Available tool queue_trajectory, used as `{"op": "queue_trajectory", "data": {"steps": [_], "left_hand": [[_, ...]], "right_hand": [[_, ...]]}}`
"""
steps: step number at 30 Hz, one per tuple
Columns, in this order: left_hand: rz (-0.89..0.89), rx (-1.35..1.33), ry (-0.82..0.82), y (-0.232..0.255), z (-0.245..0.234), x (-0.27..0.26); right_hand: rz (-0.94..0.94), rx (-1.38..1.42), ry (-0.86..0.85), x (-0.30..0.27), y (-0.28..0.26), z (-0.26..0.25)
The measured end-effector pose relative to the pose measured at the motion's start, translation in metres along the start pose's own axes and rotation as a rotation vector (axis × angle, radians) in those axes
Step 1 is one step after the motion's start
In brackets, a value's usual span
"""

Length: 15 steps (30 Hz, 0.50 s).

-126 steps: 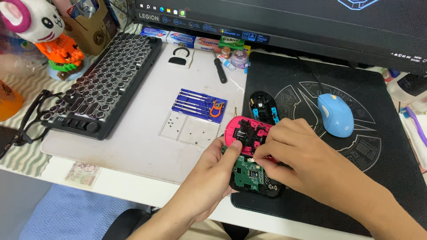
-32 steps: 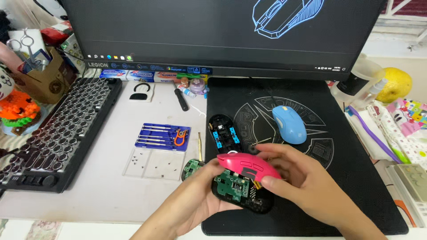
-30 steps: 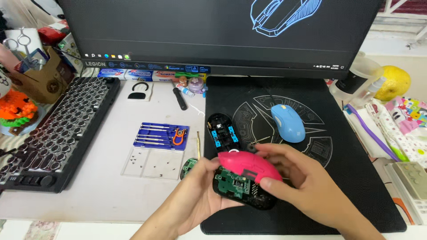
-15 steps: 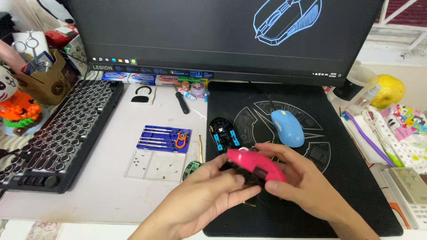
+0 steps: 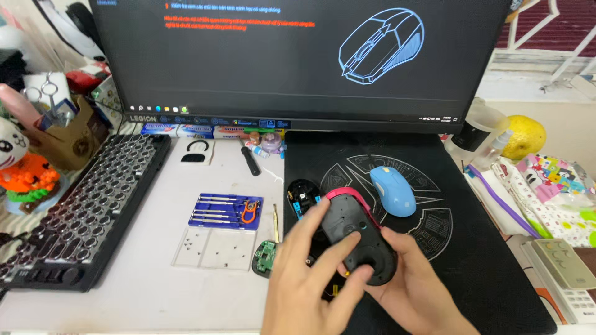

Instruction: The person disassembles and repairs a computer mouse by disconnecting internal cables, removing the circuit board, and testing the device using software on a monitor.

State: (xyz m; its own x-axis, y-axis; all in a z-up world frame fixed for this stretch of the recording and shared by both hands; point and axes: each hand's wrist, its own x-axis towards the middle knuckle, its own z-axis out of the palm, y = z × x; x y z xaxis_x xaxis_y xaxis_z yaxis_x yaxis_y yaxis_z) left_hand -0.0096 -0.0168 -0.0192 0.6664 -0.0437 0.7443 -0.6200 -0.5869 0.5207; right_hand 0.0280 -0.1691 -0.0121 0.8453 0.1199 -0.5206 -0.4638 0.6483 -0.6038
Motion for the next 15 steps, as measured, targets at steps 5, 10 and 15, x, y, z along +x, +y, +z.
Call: {"op": "queue_trajectory", "data": {"steps": [5, 10, 15], "left_hand": [[-0.159, -0.138, -0.021, 0.002, 0.015, -0.016], [-0.772, -1.040, 0.326, 0.018, 0.051, -0.033], [-0.812, -0.798, 0.384, -0.044, 0.094, -0.066]], "right_hand": [[-0.277, -0.078, 0.024, 0.007, 0.014, -0.010], [-1.138, -0.887, -0.173, 0.013, 0.026, -0.038], [-1.277, -1.253, -0.118, 0.012, 0.030, -0.028]]}}
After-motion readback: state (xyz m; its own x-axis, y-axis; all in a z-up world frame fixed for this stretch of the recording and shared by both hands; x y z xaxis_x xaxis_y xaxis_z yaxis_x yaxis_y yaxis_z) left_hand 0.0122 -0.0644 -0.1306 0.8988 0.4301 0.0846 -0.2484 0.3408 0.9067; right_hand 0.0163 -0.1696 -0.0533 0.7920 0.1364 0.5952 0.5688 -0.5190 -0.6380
